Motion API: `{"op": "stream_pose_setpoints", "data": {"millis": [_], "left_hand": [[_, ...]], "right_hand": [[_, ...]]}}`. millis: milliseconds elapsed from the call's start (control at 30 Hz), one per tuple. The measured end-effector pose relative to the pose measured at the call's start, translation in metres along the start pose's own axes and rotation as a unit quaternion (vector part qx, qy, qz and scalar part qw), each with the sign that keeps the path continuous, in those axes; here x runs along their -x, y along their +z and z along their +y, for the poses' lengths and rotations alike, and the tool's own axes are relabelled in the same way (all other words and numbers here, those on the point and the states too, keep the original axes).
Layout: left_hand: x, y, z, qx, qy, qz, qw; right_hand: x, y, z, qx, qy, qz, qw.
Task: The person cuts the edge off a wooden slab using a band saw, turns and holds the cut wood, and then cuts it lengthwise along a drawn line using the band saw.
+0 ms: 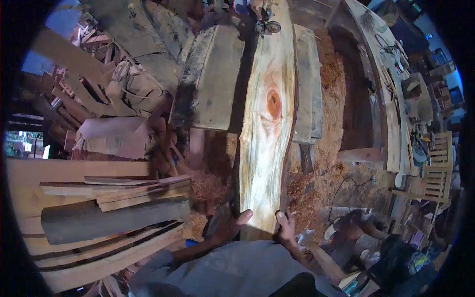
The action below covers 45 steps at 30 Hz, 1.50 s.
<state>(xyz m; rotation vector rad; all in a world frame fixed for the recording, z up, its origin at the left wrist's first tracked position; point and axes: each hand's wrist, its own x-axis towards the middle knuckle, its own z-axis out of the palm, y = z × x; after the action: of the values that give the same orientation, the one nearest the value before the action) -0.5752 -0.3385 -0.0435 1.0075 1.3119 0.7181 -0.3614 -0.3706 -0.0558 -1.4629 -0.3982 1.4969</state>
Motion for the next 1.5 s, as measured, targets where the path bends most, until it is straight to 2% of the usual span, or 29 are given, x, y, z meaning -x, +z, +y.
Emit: {"op": "stream_pose_setpoints", "data": {"millis": [100,200,233,267,300,367,467,600,667,733,800,867,900,967,1100,1167,1300,1400,1467,1500], "left_hand": [[0.003,0.011,-0.037,0.053,-0.056,0.054,0.996],[0.007,0.015,-0.016,0.203,-0.043,-0.001,0.978],[0.002,0.018,-0.006,0.211,0.017,0.017,0.977],[-0.002,0.015,0.000,0.212,0.081,0.031,0.973],[-0.007,0.013,-0.008,0.205,0.079,0.027,0.975],[-0.013,0.013,-0.024,0.183,0.052,0.024,0.981],[-0.015,0.009,-0.024,0.118,0.075,0.042,0.989],[-0.029,0.005,-0.053,0.104,0.074,0.029,0.991],[-0.033,0.008,-0.067,0.128,0.057,0.011,0.990],[-0.040,0.014,-0.103,0.155,0.021,0.008,0.988],[-0.038,0.011,-0.103,0.172,-0.020,0.013,0.985],[-0.026,0.005,-0.045,-0.002,0.047,0.075,0.996],[-0.027,0.002,-0.032,-0.005,0.047,0.075,0.996],[-0.030,-0.002,-0.017,0.071,0.041,0.000,0.997],[-0.035,0.011,-0.062,0.095,0.060,0.064,0.992],[-0.033,0.011,-0.055,0.128,0.055,0.063,0.988],[-0.029,0.007,-0.040,0.170,0.010,0.017,0.985],[-0.031,0.007,-0.058,0.108,0.016,0.046,0.993],[-0.028,0.006,-0.022,0.123,0.048,0.033,0.991],[-0.027,0.006,-0.010,0.128,0.059,0.029,0.990]], "right_hand": [[0.001,-0.007,0.006,0.055,-0.034,-0.021,0.998],[0.001,-0.011,0.012,0.082,-0.037,-0.041,0.995],[0.000,-0.005,0.009,0.075,-0.030,0.012,0.997],[-0.003,0.004,0.010,0.060,-0.027,0.066,0.996],[-0.007,0.005,0.010,0.053,-0.026,0.068,0.996],[-0.008,-0.003,0.007,0.093,-0.037,-0.003,0.995],[-0.004,0.009,-0.001,0.055,-0.033,0.013,0.998],[-0.017,-0.006,0.004,0.085,-0.033,-0.018,0.996],[-0.020,-0.010,0.006,0.131,-0.044,-0.016,0.990],[-0.024,-0.011,0.010,0.110,-0.048,-0.019,0.993],[-0.026,-0.017,0.018,0.095,-0.033,-0.018,0.995],[-0.026,-0.020,0.014,0.101,-0.010,-0.043,0.994],[-0.025,-0.018,0.013,0.096,-0.024,-0.039,0.994],[-0.022,-0.011,0.008,0.098,-0.035,-0.029,0.994],[-0.015,-0.002,-0.007,0.084,0.019,-0.017,0.996],[-0.014,0.000,-0.003,0.084,-0.037,-0.017,0.996],[-0.019,-0.014,0.013,0.107,-0.006,-0.009,0.994],[-0.019,-0.010,0.010,0.096,-0.050,0.020,0.994],[-0.017,-0.011,-0.007,0.183,0.030,-0.004,0.983],[-0.016,-0.008,-0.011,0.184,0.029,-0.006,0.982]]}}
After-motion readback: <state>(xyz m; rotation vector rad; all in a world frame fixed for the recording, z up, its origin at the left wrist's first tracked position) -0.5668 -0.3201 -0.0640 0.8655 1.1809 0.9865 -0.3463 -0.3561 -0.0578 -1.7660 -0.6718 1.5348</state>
